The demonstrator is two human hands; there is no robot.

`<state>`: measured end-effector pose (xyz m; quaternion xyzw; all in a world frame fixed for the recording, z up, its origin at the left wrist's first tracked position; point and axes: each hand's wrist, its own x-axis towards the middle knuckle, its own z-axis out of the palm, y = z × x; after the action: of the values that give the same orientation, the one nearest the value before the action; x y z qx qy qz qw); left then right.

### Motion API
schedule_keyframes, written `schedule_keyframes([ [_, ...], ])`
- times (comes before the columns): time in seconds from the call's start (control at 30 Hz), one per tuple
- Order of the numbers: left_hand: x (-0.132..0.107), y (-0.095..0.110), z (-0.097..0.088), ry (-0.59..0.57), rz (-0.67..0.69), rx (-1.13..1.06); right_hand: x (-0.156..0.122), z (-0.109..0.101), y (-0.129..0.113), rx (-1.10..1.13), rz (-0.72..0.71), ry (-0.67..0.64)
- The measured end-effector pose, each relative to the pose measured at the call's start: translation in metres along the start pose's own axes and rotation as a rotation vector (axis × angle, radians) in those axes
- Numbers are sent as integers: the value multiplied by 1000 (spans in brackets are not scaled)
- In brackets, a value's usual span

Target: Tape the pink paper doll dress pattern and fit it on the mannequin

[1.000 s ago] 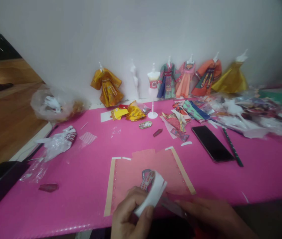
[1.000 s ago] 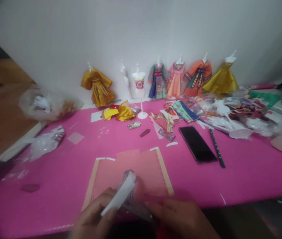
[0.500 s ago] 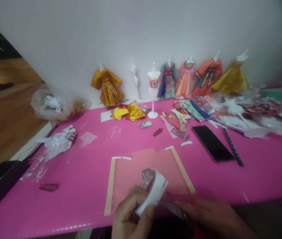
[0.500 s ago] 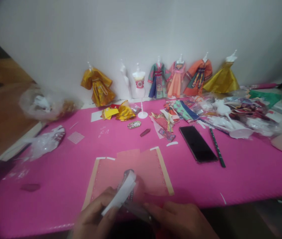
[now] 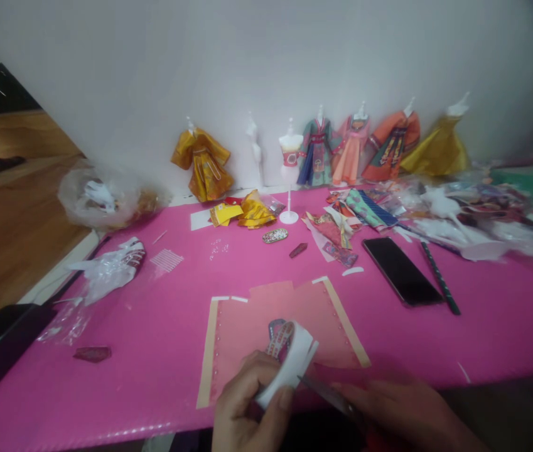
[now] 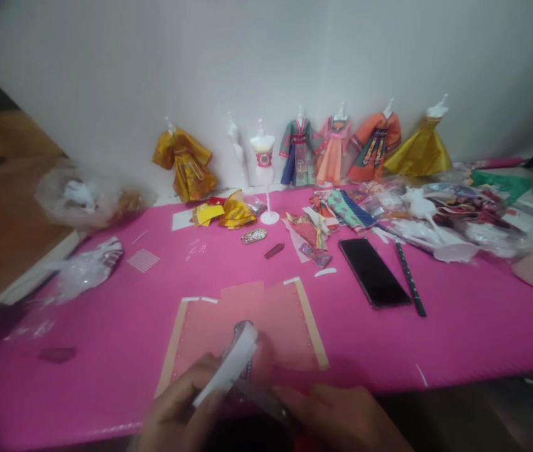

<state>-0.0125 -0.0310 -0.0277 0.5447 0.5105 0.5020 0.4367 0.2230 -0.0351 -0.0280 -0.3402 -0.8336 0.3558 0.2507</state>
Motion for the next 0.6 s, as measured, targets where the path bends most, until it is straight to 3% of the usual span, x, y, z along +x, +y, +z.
schedule_keyframes([
  [0.6, -2, -3, 3, 4, -29, -35, 2, -4, -4, 12, 44, -68],
])
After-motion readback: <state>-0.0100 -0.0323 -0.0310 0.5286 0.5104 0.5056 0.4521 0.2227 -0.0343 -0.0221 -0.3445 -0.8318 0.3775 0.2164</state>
